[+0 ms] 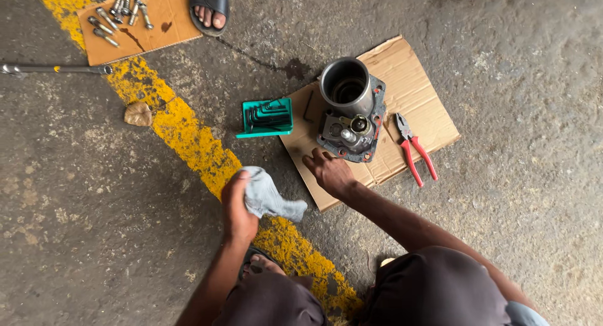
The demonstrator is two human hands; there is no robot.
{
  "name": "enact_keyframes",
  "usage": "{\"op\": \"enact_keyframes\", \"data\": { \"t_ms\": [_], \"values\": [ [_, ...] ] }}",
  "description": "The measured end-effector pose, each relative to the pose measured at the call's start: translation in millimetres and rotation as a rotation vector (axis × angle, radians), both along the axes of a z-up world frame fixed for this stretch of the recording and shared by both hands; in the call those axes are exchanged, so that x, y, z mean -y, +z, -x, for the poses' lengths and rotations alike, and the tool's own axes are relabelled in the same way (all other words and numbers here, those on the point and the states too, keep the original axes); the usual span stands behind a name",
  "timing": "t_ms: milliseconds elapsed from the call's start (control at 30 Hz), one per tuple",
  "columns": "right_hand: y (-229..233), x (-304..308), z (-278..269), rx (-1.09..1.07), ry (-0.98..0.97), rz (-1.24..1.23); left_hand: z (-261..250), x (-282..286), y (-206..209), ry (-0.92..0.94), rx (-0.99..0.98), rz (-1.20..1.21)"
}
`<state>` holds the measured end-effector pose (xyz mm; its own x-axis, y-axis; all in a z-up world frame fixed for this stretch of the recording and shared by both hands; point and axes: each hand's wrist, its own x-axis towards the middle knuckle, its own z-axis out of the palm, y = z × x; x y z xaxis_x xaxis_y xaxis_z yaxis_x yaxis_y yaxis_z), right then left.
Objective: The person is repairing a mechanical part, possibly an engine component, using pliers and other tools. They are working on the floor, with tools and parts laid out on a piece of cardboard.
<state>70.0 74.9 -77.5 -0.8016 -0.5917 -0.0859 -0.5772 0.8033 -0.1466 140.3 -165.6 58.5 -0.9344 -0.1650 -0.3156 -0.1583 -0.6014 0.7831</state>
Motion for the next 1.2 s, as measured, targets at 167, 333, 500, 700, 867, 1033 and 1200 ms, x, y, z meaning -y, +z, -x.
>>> {"op": "enact_keyframes", "data": {
  "t_ms": [167, 333, 500, 700, 867, 1033, 1200],
  "values": [
    [2, 8, 9, 0.110, -0.059, -0.136, 6, -16, 6, -0.092, 0.043, 0.208],
    [35, 4, -16, 0.387, -0.330, 0.465, 16, -36, 0, -0.107, -0.019, 0.591],
    [64, -15, -38, 1.676, -0.705, 1.300, 28, -78, 1, -0.498, -0.600, 1.138],
    [113, -83, -50, 1.295, -0.928, 1.282, 83, -75, 19, -0.298, -0.599, 1.182],
    [115, -131, -42, 0.411, -0.720, 0.538, 199, -87, -43, -0.671, -0.388, 1.946],
    [81, -139, -42, 0.332, -0.736, 0.469, 249, -115, -136, -0.844, -0.250, 2.065],
    [81, -147, -32, 0.375, -0.755, 0.726, 251, -120, -180, -0.641, -0.279, 1.932]
  ]
}}
